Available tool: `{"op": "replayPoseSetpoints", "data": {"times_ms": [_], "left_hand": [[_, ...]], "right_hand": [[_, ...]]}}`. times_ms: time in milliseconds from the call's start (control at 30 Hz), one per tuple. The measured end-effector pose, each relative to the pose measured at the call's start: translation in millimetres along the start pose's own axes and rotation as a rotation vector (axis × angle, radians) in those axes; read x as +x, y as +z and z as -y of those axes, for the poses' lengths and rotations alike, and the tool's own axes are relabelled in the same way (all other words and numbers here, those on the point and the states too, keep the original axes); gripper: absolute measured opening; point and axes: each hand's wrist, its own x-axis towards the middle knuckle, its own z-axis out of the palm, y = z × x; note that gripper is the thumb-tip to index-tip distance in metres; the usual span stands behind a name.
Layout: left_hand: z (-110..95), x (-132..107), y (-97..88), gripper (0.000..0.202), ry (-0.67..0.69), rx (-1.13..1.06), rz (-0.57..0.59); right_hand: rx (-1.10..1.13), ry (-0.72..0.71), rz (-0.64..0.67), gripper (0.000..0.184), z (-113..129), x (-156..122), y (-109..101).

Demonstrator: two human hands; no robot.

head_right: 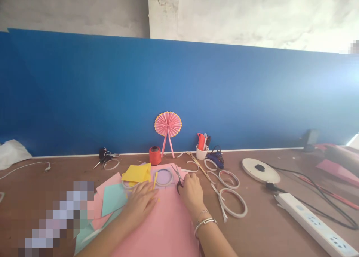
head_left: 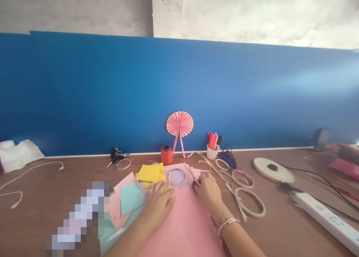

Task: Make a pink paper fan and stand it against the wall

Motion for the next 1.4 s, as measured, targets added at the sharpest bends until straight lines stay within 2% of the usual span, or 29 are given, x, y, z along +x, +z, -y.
{"op": "replayPoseSetpoints", "data": {"times_ms": [67, 167, 233, 333, 400, 467, 567, 633, 700, 800, 900, 967, 1033, 1067, 1167, 1267, 1333, 1400], "left_hand": [[0, 0, 2.3, 0.035, -0.017, 0.028, 0.009], [5, 3, 7.1, 0.038, -0.052, -0.033, -0.055], [10, 6, 9.5, 0.039, -0.075, -0.138, -0.129], [11, 8, 8.0, 0.039, -0.123, -0.409, -0.208], [8, 8, 2.9, 0.041, -0.177, -0.631, -0.205], [3, 7, -4.0, 0.043, -0.220, -0.829, -0.155], [-3, 6, -13.4, 0.044, -0.241, -1.018, -0.092], [-6, 5, -17.4, 0.043, -0.234, -1.071, -0.051], [-8, 4, -19.3, 0.043, -0.202, -1.077, 0.014], [-11, 4, -18.4, 0.043, -0.133, -1.052, 0.123], [-11, 3, -12.5, 0.040, -0.090, -0.985, 0.145], [-9, 3, -6.9, 0.034, -0.091, -0.839, 0.041], [-7, 2, -2.1, 0.031, -0.083, -0.594, -0.072], [-7, 2, -0.6, 0.032, -0.067, -0.457, -0.088], [-13, -2, 0.8, 0.033, 0.021, -0.066, 0.033], [-27, -10, 2.1, 0.034, 0.061, 0.240, 0.159], [-39, -15, 6.2, 0.038, 0.033, 0.373, 0.196], [-47, -19, 13.6, 0.041, 0.013, 0.458, 0.183]], "right_hand": [[0.031, 0.025, 0.034, 0.016, -2, 0, 0], [0.090, 0.070, 0.100, 0.027, -5, 2, 1], [0.132, 0.073, 0.108, 0.031, -9, 4, 1], [0.190, 0.061, 0.124, 0.031, -15, 7, 3], [0.219, 0.052, 0.136, 0.032, -18, 8, 4], [0.265, 0.045, 0.155, 0.032, -20, 9, 5], [0.361, 0.012, 0.164, 0.019, -13, 8, 2], [0.557, -0.014, 0.176, 0.029, -3, 4, -1], [0.910, -0.018, 0.254, 0.038, 10, -2, -4], [1.309, 0.005, 0.380, 0.033, 25, -12, -6], [1.461, 0.057, 0.383, 0.029, 30, -16, -8], [1.462, 0.074, 0.373, 0.031, 27, -14, -11], [1.423, 0.042, 0.374, 0.033, 22, -11, -16], [1.394, 0.010, 0.378, 0.033, 20, -9, -20], [1.256, -0.079, 0.406, 0.029, 13, -6, -30], [1.062, -0.106, 0.482, 0.025, 10, -5, -31], [0.969, -0.121, 0.541, 0.022, 9, -4, -24], [0.874, -0.137, 0.585, 0.018, 10, -3, -14]]}}
